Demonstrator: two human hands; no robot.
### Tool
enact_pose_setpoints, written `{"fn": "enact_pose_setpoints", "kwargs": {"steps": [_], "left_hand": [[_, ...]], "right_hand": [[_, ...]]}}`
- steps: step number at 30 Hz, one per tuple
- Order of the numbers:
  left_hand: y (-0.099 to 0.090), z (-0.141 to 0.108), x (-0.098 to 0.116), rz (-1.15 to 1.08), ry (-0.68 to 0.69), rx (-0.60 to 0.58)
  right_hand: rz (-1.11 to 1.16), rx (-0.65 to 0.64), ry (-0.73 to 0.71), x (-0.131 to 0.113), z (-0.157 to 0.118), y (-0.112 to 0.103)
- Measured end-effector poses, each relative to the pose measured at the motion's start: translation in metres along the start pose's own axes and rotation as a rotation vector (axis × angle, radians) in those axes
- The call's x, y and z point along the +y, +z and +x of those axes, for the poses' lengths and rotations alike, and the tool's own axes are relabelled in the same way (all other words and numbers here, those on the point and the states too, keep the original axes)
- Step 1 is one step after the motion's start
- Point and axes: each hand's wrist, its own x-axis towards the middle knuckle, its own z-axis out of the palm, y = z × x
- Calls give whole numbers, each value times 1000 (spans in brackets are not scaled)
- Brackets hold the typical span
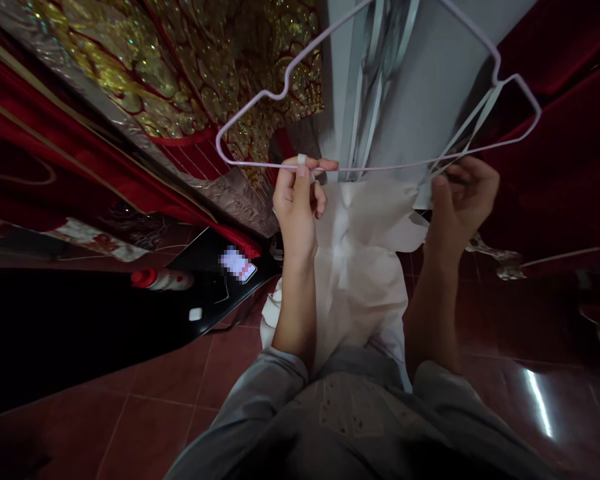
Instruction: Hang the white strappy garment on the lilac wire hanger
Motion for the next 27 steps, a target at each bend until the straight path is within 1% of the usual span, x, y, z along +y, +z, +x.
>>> {"fn": "enact_pose_setpoints", "kwargs": {"steps": [2,3,7,9,10,11,13,14,15,16,17,18,20,22,24,25,26,27], "left_hand": [[0,-1,-2,-4,-1,-5],[-1,-1,-3,1,-3,-4],[-5,1,-4,14,0,-9],[-8,4,-4,37,-33,13],[-9,5,-4,48,-55,27],[-10,6,-3,50,-71,34],[-10,6,-2,26,-76,17],[-9,6,-1,5,-70,-5],[-8,5,0,-11,-68,-31],[-7,4,0,-23,-71,-51],[-6,3,0,-33,-78,-66],[-5,2,0,-39,-82,-72],[-5,1,-2,-42,-81,-62],[-7,2,-2,-26,-79,-38],[-9,3,-2,-7,-95,-29],[-10,4,-2,-9,-103,-33],[-11,5,-2,-14,-108,-38],[-10,5,-1,-20,-109,-44]], "right_hand": [[33,-125,26,-2,8,0],[48,-165,23,-7,10,0],[102,-247,13,-32,17,5],[117,-291,-31,-40,27,8],[121,-297,-76,-42,35,10],[126,-296,-153,-42,45,12],[120,-269,-374,-38,70,14],[104,-263,-506,-33,83,13],[62,-256,-587,-27,94,11],[17,-231,-599,-20,102,7],[-22,-209,-559,-13,108,3],[-41,-186,-489,-6,110,-2],[-17,-152,-375,7,105,-13],[22,-61,-374,11,94,-20],[29,68,-392,7,82,-22],[57,96,-369,2,76,-20],[113,78,-318,-5,70,-17],[183,22,-248,-11,63,-13]]}}
